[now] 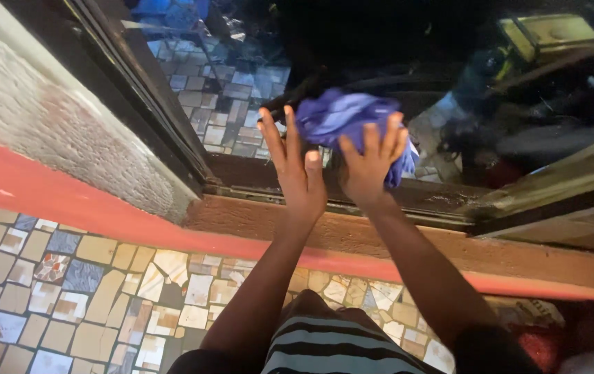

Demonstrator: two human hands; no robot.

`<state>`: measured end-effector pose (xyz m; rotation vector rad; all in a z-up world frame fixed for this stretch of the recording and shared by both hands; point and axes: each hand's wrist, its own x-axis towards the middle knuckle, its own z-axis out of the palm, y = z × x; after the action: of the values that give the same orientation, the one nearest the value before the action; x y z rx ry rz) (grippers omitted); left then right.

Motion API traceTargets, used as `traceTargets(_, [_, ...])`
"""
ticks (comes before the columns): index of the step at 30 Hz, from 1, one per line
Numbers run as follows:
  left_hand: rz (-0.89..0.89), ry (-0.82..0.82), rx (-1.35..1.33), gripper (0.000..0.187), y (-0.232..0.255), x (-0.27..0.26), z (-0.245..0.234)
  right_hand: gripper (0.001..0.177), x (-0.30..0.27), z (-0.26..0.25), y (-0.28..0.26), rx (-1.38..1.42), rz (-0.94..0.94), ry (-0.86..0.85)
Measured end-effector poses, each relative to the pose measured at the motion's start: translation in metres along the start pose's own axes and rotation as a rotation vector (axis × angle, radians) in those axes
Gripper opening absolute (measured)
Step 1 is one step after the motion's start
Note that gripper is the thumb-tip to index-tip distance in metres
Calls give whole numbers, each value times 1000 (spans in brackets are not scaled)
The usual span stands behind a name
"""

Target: The recorder cleans a glass window using a blue cloth with a star pattern.

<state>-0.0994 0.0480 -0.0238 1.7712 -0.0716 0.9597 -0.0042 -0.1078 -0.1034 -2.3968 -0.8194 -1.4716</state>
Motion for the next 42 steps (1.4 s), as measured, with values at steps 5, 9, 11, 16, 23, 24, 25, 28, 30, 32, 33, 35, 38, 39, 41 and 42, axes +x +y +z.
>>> traceTargets(5, [-2, 34, -36, 66, 0, -2, 6, 53, -10, -28, 42, 2, -202, -143])
traceTargets(9, [7, 54, -25, 63, -4, -1, 8, 43, -26, -42, 96, -46, -214, 4])
traceTargets(11, [13, 59, -10, 61, -2, -1, 7, 41, -23, -60, 110, -31, -146, 84])
traceTargets(16, [-12, 45, 25, 59, 1, 1, 7, 51, -28, -57, 133, -44, 118, 358])
traceTargets(23, [-2, 40, 48, 63, -6, -2, 1, 70, 15, -44, 46, 168, 617, 502])
traceTargets(24, [-1, 29, 47, 65, -7, -2, 0, 73, 26, -46, 31, 132, 608, 448])
traceTargets(25, [-3, 34, 49, 65, -7, -1, 0, 73, 27, -43, 24, 136, 605, 446])
traceTargets(28, [-4, 31, 26, 67, -7, 1, 0, 76, 24, -28, 8, 16, 503, 298])
traceTargets(30, [-19, 7, 40, 68, -6, -5, -3, 68, 10, -14, 1, -75, 348, 192])
traceTargets(32, [-20, 9, 43, 69, -7, -2, -2, 55, 14, -17, -9, -69, 279, 107])
traceTargets(33, [-16, 13, 41, 69, -8, -1, 0, 43, 16, -19, -13, -65, 206, 31])
traceTargets(35, [-13, 20, 38, 70, -8, -3, 1, 32, 17, -14, -16, -29, 141, -15])
traceTargets(38, [6, 47, 18, 69, -8, -2, 5, 27, 14, -10, -7, 26, -9, -54])
traceTargets(39, [12, 61, 6, 68, -7, -2, 5, 33, 12, -9, -2, 48, -86, -56])
traceTargets(41, [8, 69, 14, 68, -5, -1, 6, 35, 6, -16, 21, 48, -150, -55])
traceTargets(42, [2, 74, 23, 68, -4, -1, 5, 38, 3, -19, 32, 48, -212, -57])
